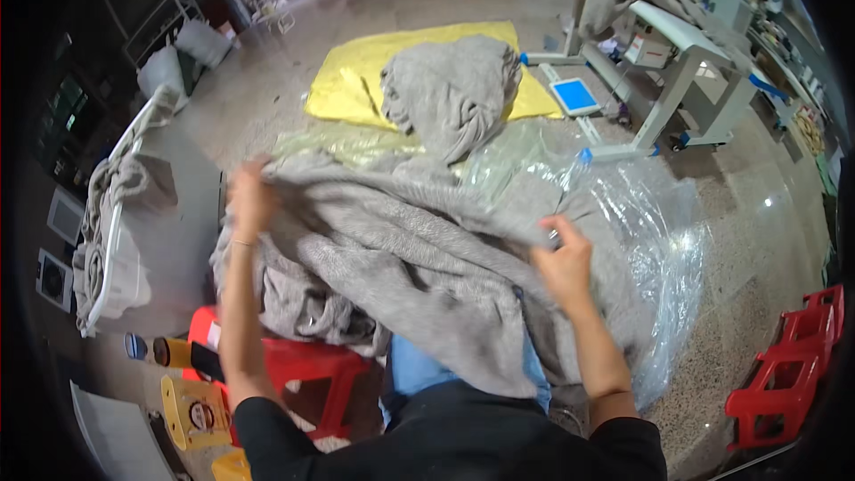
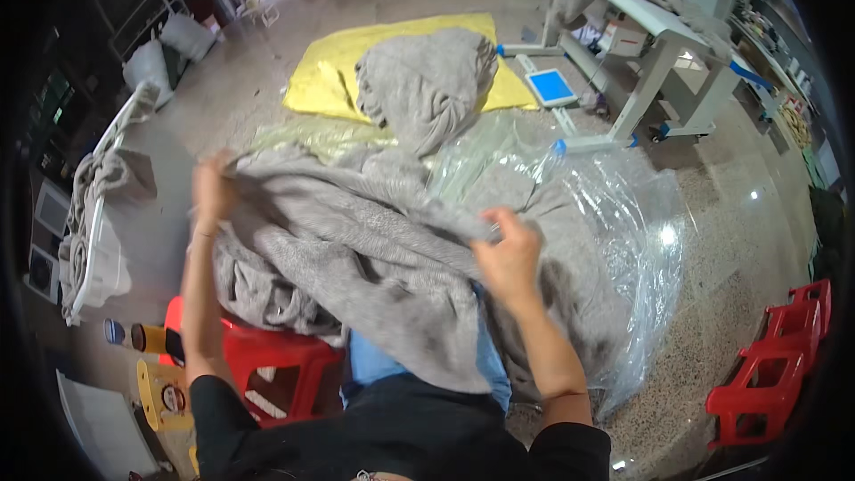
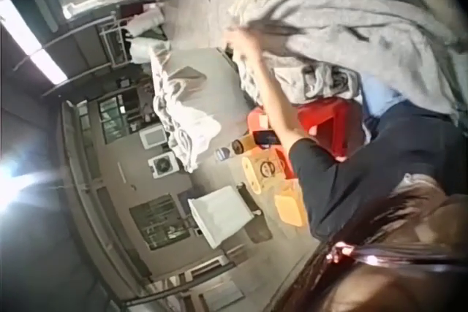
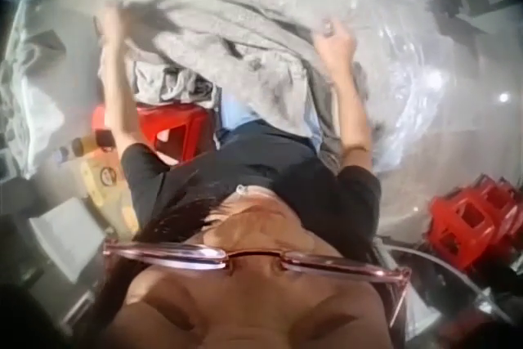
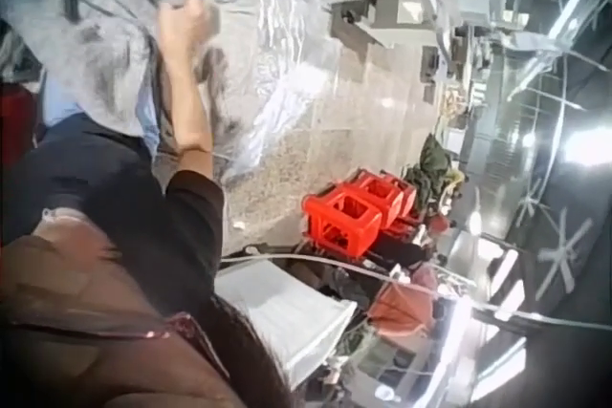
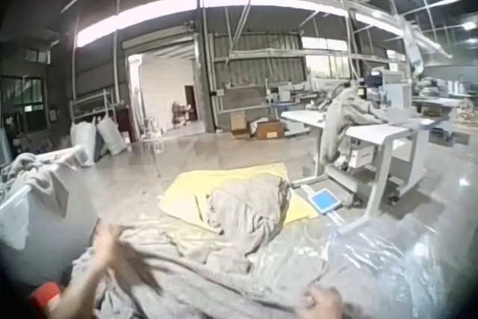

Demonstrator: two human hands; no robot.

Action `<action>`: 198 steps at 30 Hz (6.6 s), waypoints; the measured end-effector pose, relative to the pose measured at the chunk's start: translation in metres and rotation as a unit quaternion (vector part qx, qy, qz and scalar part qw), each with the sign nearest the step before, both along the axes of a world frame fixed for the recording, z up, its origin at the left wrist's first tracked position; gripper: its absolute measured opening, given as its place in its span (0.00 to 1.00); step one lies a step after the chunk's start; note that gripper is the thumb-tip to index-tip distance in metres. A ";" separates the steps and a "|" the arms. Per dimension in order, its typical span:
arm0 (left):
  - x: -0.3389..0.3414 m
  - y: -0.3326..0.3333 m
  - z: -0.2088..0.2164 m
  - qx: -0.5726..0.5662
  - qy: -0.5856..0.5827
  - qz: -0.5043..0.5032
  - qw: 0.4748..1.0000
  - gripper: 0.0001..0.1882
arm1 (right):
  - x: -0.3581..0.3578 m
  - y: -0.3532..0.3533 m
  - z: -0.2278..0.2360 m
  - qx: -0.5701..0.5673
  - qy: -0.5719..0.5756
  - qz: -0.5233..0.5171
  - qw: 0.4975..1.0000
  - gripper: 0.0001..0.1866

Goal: Inspecting and quality-checking pieces of grey fuzzy fabric garments on the factory floor.

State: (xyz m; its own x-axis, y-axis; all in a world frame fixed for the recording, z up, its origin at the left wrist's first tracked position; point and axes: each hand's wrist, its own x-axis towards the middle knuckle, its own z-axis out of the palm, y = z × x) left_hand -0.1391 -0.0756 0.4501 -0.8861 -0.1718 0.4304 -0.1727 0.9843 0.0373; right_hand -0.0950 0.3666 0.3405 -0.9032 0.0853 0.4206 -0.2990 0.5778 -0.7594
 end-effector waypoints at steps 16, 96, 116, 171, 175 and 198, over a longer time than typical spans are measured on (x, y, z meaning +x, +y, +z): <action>0.071 0.181 -0.181 0.388 -0.066 -0.309 0.866 0.20 | 0.061 -0.086 -0.024 0.039 0.027 0.090 0.995 0.14; 0.173 0.196 -0.194 0.126 -0.024 -0.380 0.916 0.13 | 0.121 -0.046 -0.073 -0.081 -0.252 0.114 0.958 0.07; 0.208 0.191 -0.215 0.795 -0.090 -0.125 0.587 0.01 | 0.127 -0.066 -0.074 -0.270 -0.598 0.231 0.719 0.23; 0.200 0.149 -0.212 0.468 0.098 -0.082 0.874 0.03 | 0.113 -0.018 -0.089 -0.156 -0.306 -0.022 0.939 0.07; 0.200 0.158 -0.209 0.452 0.087 -0.130 0.878 0.07 | 0.117 -0.031 -0.092 -0.179 -0.306 0.006 0.935 0.07; 0.197 0.182 -0.218 0.420 0.048 -0.032 0.906 0.08 | 0.122 -0.082 -0.071 -0.112 -0.329 0.182 0.920 0.14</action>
